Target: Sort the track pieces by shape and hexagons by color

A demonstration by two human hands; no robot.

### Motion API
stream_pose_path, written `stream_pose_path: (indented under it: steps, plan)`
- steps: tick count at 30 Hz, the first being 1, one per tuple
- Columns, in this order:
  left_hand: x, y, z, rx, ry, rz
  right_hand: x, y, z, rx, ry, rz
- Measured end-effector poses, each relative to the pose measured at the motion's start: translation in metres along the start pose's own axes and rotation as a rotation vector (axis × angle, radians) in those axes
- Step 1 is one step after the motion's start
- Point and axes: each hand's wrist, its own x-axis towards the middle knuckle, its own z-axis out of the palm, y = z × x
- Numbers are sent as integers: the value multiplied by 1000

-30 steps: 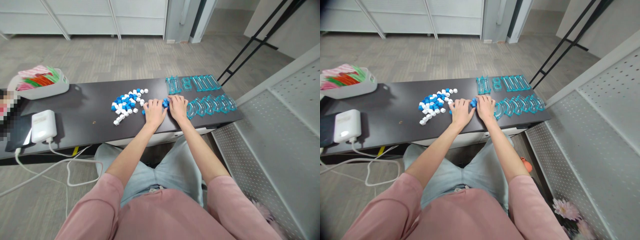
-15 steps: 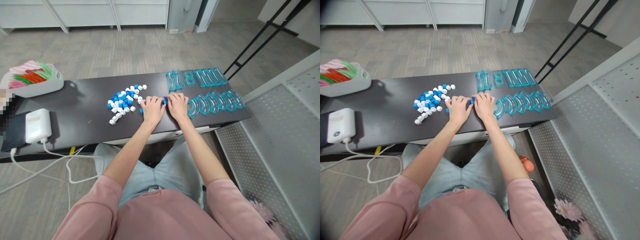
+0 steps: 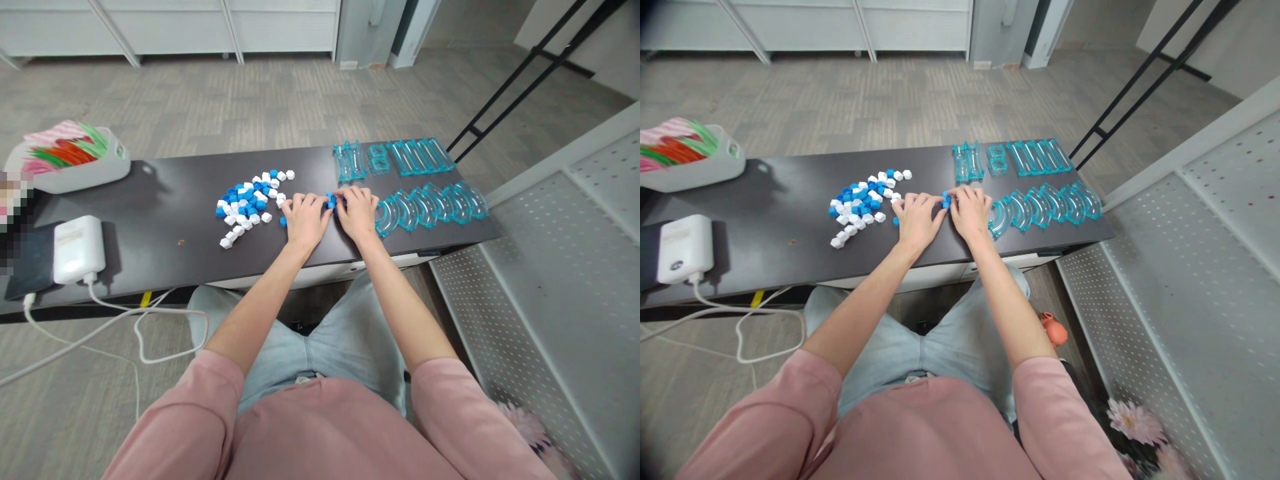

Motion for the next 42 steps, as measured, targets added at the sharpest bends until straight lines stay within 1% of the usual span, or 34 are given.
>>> stream_pose_path:
  steps: [4, 10, 18, 26, 32, 42]
  plan:
    - [-1, 0, 0, 22, 2, 1, 0, -2, -1, 11, 13, 15]
    - [-1, 0, 0, 23, -1, 7, 1, -1, 0, -50, -14, 3]
    - [-2, 3, -3, 9, -16, 4, 1, 3, 4, 16, 24, -3]
    - [-1, 0, 1, 13, 6, 1, 0, 1, 1, 6, 11, 15]
    - [1, -3, 4, 11, 28, 9, 0, 1, 0, 41, 19, 18]
    - [0, -2, 2, -15, 17, -1, 2, 3, 1, 35, -6, 8]
